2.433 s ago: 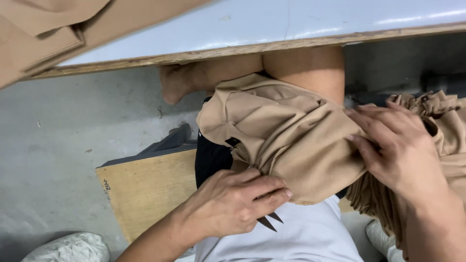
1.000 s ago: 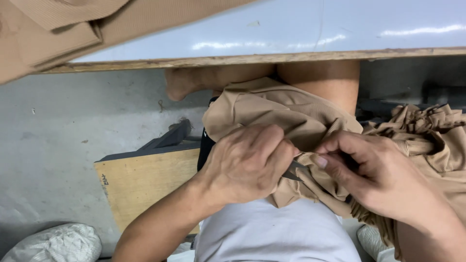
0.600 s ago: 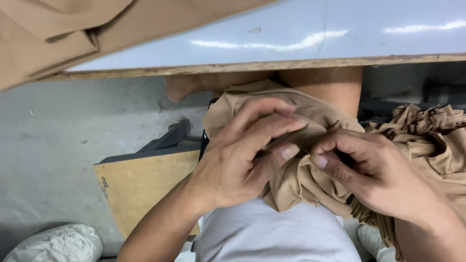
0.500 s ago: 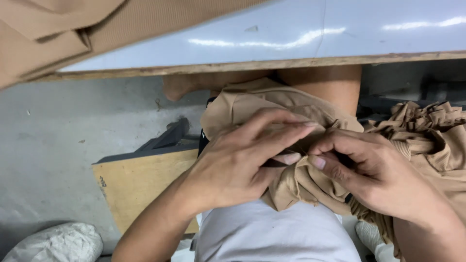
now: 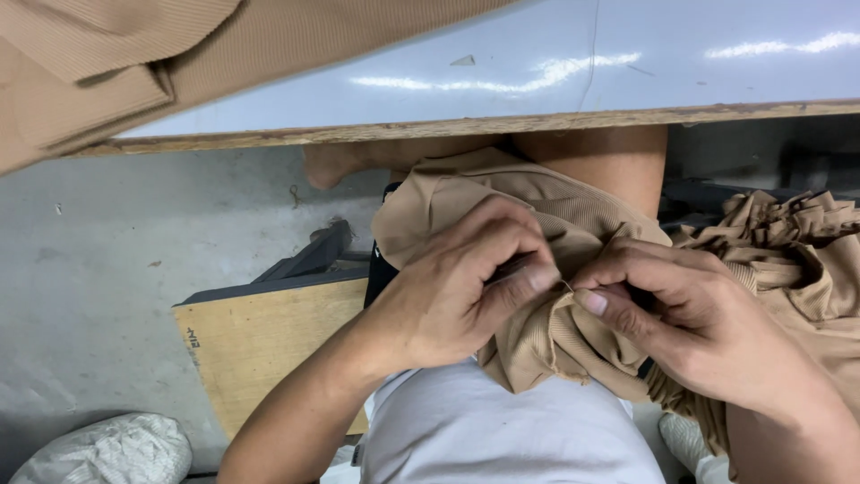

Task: Trimming excess threads from fabric pieces using thread snips

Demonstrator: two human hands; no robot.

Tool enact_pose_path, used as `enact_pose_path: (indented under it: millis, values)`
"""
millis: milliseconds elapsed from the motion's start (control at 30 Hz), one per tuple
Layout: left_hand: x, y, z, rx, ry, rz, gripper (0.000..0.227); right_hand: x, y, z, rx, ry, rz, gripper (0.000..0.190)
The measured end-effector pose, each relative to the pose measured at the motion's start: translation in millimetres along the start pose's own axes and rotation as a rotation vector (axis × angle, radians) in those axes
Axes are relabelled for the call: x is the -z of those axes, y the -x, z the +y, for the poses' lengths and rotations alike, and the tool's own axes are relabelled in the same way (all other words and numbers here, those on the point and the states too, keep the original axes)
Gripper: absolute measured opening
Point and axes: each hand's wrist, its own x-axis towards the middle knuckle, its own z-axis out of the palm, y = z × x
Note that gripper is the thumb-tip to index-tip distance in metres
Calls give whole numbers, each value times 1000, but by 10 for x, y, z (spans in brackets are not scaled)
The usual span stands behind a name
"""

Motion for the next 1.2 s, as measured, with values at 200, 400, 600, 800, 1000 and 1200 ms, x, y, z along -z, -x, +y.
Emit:
enact_pose_path:
  millis: [200, 400, 600, 800, 1000, 1200]
  values:
    - [17, -16, 14, 6, -63, -104, 45, -9, 20, -6, -25, 8, -11, 16]
    - [-64, -37, -25, -53, -96, -81, 22, -39, 30, -20, -18, 42, 29, 14]
    - [-169, 8, 34, -84, 96, 75, 19, -58, 11, -8, -61, 42, 33, 18]
    - [-186, 98, 42, 56, 436, 1, 16, 1, 9, 6, 29, 7, -34, 17]
    - [-70, 276, 144, -110, 628, 217, 17, 205, 102, 77, -128, -4, 1, 20]
    - [-146, 216, 228, -195, 1427, 224, 19, 106, -60, -120, 109, 17, -23, 20]
